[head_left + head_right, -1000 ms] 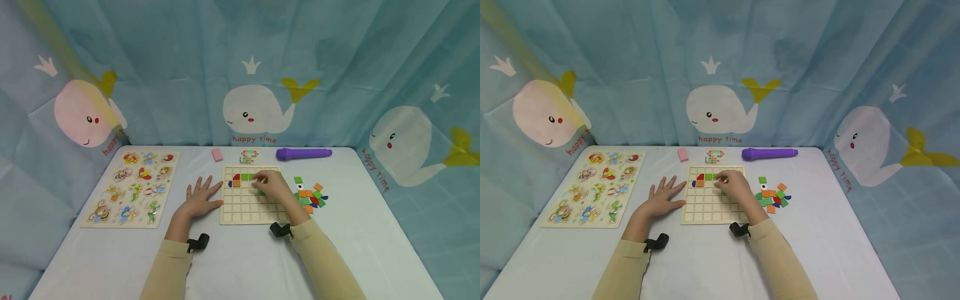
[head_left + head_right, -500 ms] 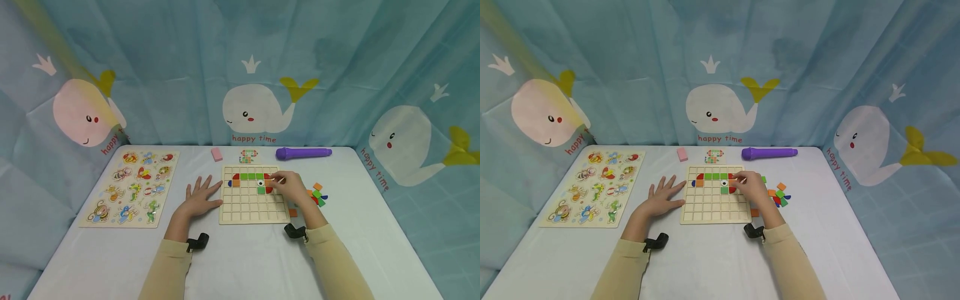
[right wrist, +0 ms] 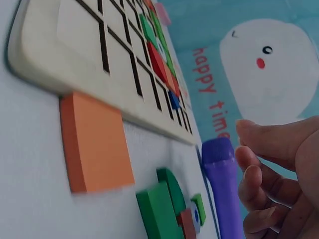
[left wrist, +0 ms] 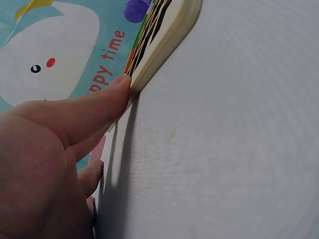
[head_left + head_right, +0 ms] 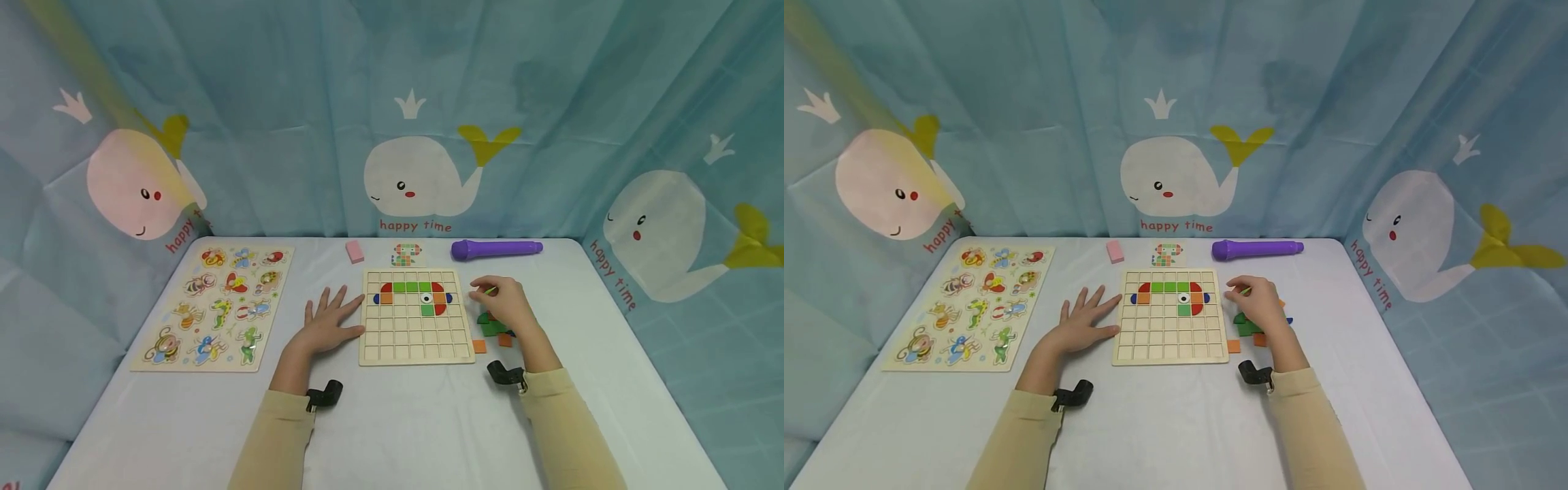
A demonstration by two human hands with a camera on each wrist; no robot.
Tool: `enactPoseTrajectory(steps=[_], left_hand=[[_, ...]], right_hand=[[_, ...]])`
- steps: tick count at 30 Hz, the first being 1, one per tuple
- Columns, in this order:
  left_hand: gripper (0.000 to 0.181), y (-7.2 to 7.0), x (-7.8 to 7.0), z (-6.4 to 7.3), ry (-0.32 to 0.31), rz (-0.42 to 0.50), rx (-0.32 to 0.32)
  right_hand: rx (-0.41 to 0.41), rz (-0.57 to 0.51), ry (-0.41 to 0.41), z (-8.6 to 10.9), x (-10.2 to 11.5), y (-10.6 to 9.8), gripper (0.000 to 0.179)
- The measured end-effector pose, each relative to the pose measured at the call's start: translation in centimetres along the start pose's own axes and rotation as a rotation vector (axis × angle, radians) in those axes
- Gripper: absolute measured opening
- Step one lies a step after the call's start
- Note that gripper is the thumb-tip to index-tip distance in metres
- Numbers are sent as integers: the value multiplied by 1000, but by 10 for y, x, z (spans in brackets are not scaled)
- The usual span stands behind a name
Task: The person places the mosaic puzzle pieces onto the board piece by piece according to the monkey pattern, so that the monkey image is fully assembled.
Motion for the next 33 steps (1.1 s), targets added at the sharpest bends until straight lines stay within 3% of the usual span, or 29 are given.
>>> enactPoseTrajectory(steps=[13, 19, 27, 33], left_hand=[[75, 0, 2, -1, 0, -13, 2], [76, 1, 6, -2, -13, -16, 4], [75, 2, 5, -2, -1, -3, -3], [75, 3, 4, -2, 4, -1, -2]], right_hand=[[-70, 77, 70, -5, -45, -34, 32], [-5, 93, 110, -6, -55, -24, 33], [49, 273, 152, -2, -57, -17, 41], [58, 226, 144, -3, -57, -11, 35]])
Point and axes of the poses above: each hand's wrist, its own z-axis away from the middle knuckle, its own y-axis out of the palm, x = y × z, the point moved 8 cm from there along -z, towards the middle knuckle, and after that the axes turned 14 degrees about -x, right-handed, at the moved point
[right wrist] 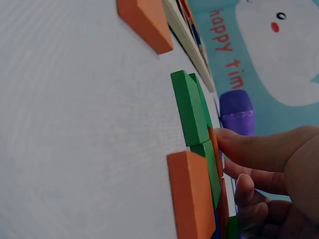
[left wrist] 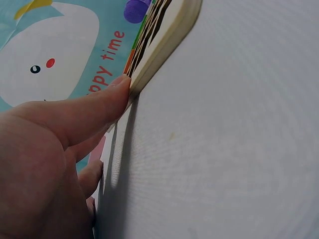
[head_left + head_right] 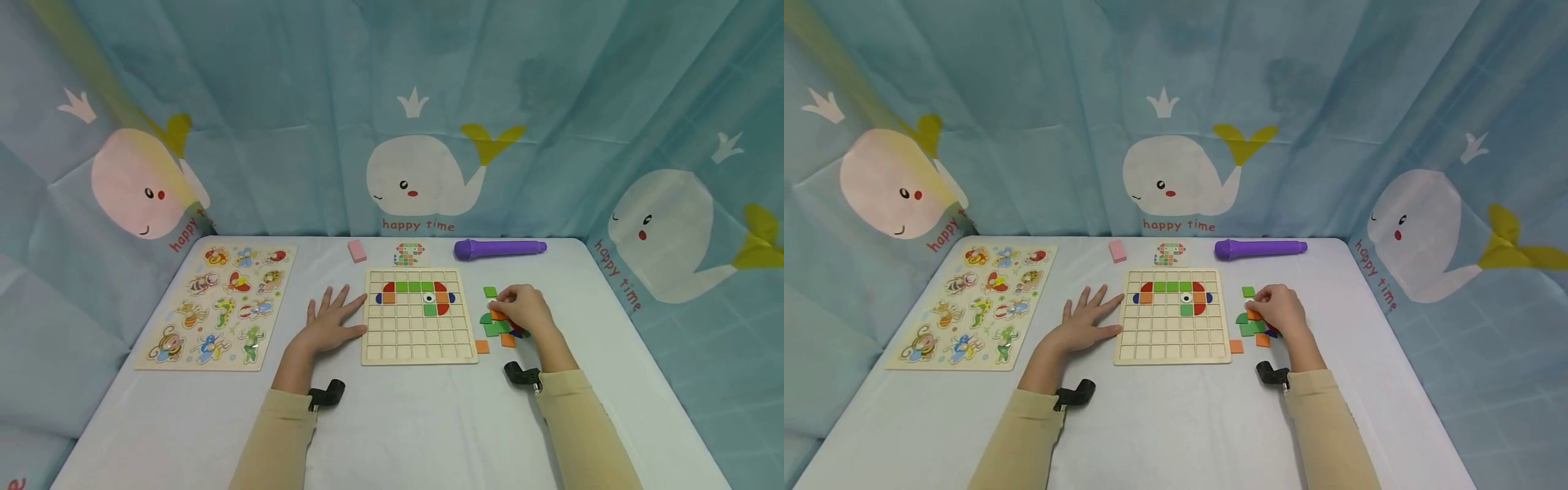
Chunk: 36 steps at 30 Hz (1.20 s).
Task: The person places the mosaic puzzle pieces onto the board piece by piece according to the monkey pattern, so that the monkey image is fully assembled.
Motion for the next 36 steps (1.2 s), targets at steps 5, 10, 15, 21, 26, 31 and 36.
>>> enactPoseTrajectory(steps=[5, 10, 15, 21, 26, 31, 36], left_hand=[[75, 0, 0, -1, 3, -4, -2], [75, 0, 0, 0, 5, -4, -5], [75, 1, -1, 0, 9, -8, 0], [75, -1, -2, 1, 8, 1, -8], [75, -1, -2, 1, 7, 3, -3], [75, -1, -1, 2, -1, 4, -1], [75, -1, -2, 1, 0, 9, 2]], right_hand=[[7, -35, 6, -3, 1, 3, 33], [10, -35, 7, -3, 2, 4, 33], [11, -58, 1, -2, 4, 5, 31], [8, -134, -52, 2, 19, 4, 27], [7, -189, -99, 7, 40, 5, 26], [-1, -219, -120, 7, 56, 10, 25], [5, -247, -152, 6, 70, 16, 22]])
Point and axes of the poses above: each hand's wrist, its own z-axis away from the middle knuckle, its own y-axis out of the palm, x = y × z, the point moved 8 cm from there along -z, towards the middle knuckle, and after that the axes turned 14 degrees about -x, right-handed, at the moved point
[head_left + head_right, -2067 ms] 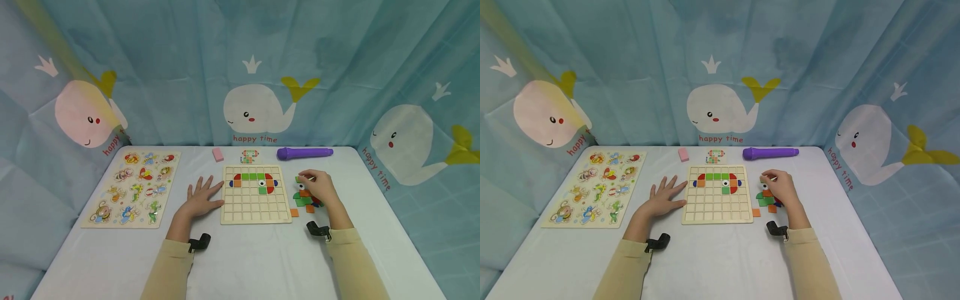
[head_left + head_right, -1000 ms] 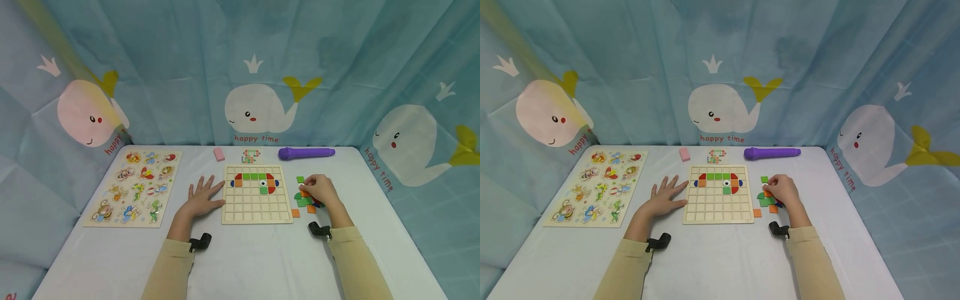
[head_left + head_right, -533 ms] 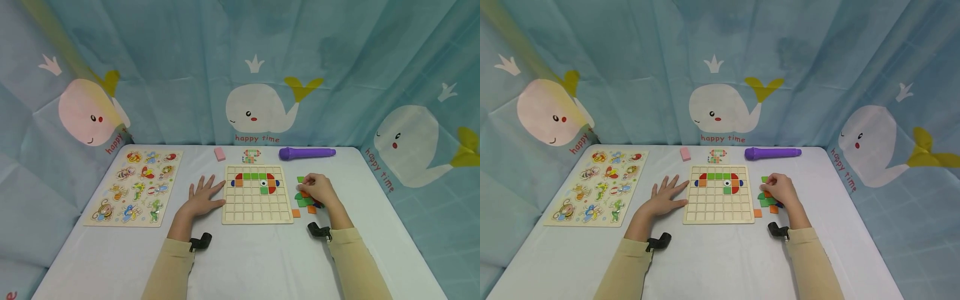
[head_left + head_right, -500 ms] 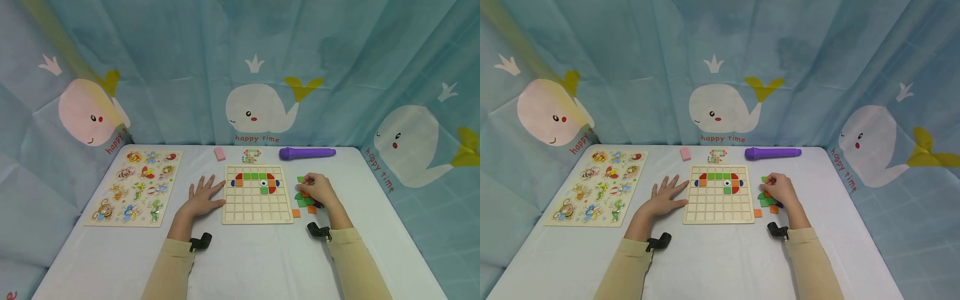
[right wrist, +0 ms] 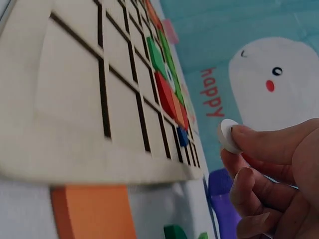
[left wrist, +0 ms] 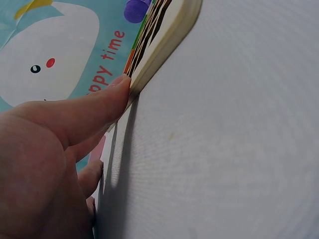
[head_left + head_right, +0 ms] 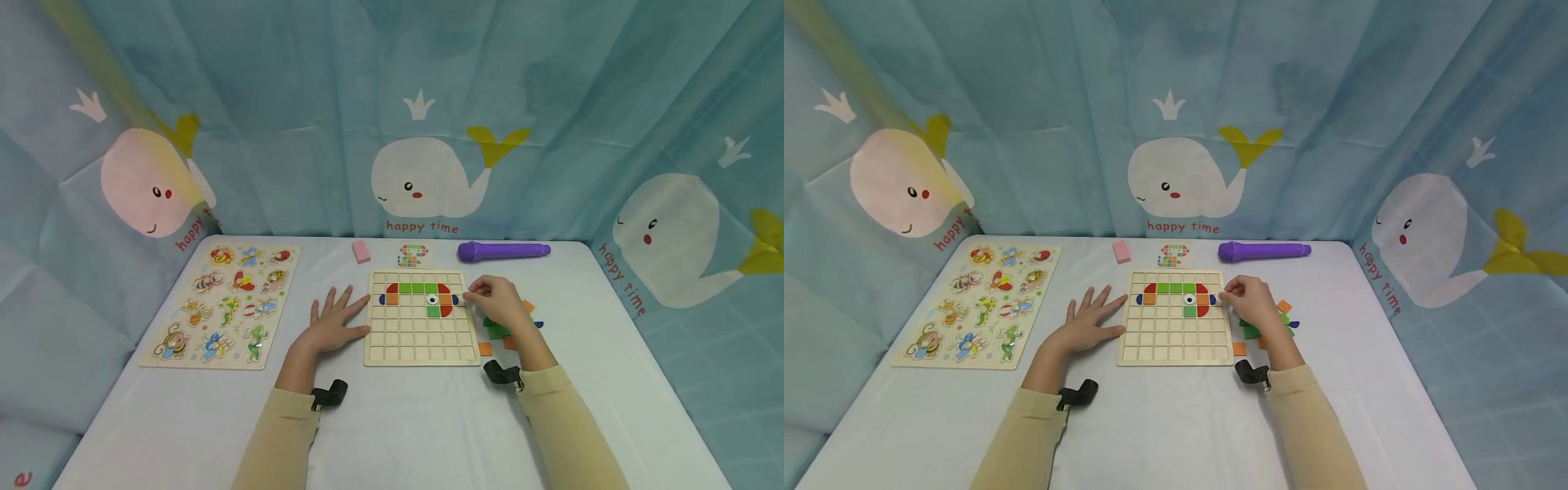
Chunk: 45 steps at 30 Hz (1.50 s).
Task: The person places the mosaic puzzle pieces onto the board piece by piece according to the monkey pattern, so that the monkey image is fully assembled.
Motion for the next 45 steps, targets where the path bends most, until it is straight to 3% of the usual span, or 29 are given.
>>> enactPoseTrajectory(steps=[7, 19, 31, 38, 45], left_hand=[[76, 0, -1, -1, 3, -6, 3], [75, 0, -1, -2, 14, -15, -10], [75, 0, -1, -1, 11, -15, -5], [75, 1, 0, -1, 7, -19, -3], [75, 2, 2, -2, 14, -26, -6]], right_hand=[[25, -36, -27, -1, 22, 16, 20], [104, -48, -114, -3, 54, 67, 13], [106, -55, -123, -10, 68, 93, 9], [77, 11, -145, -10, 74, 101, 9], [74, 146, -169, -8, 81, 105, 12]])
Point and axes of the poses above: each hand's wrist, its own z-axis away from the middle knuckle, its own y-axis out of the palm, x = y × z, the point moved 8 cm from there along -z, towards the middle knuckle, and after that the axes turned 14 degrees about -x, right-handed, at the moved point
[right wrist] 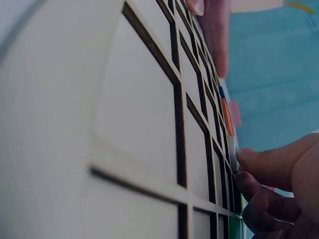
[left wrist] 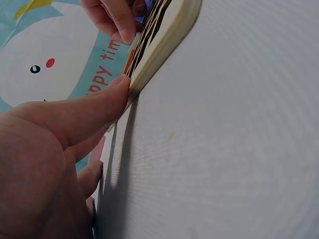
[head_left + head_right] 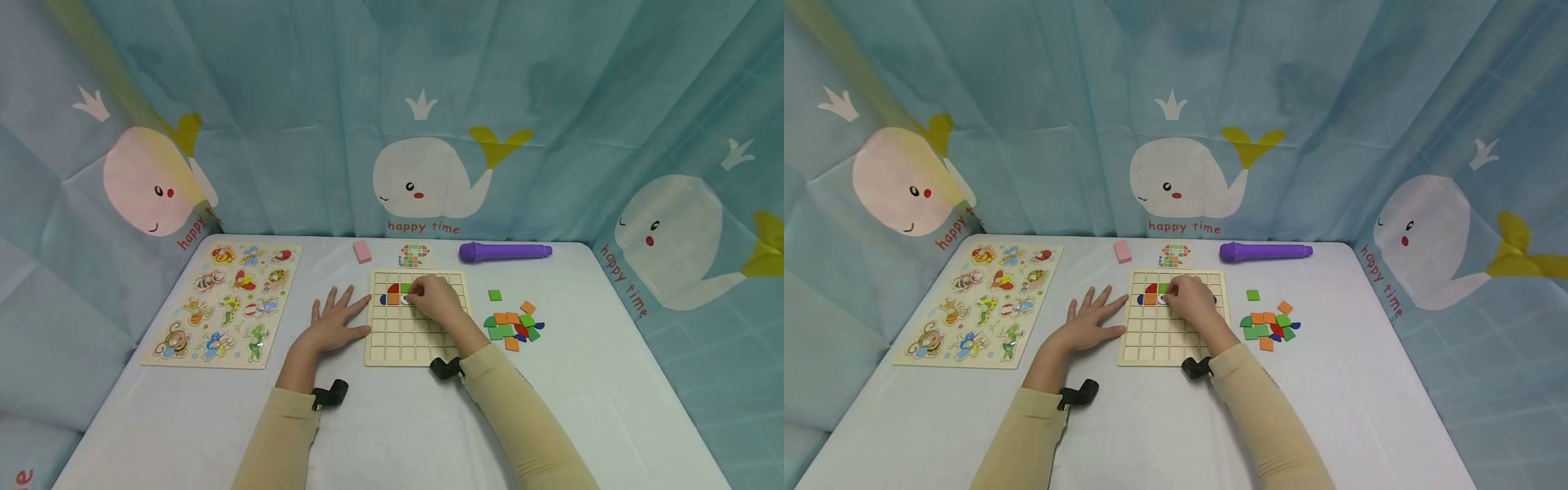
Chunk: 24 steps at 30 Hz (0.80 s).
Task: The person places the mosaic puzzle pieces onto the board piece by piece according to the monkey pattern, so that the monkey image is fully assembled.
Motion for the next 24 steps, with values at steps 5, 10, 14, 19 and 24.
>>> enactPoseTrajectory(steps=[5, 10, 14, 19, 24], left_hand=[[75, 0, 0, 0, 2, -1, 2], [75, 0, 0, 0, 4, 1, 5], [75, -1, -1, 0, 1, 3, 9], [75, -1, -1, 1, -1, 6, 7], [75, -1, -2, -1, -3, 5, 1]], right_hand=[[11, 33, -11, 2, 4, 2, 13], [25, 75, -15, 5, 5, 3, 16], [31, 79, -11, 5, 6, 3, 16], [38, 73, -21, 6, 7, 3, 17], [36, 11, -28, 10, 4, -6, 18]])
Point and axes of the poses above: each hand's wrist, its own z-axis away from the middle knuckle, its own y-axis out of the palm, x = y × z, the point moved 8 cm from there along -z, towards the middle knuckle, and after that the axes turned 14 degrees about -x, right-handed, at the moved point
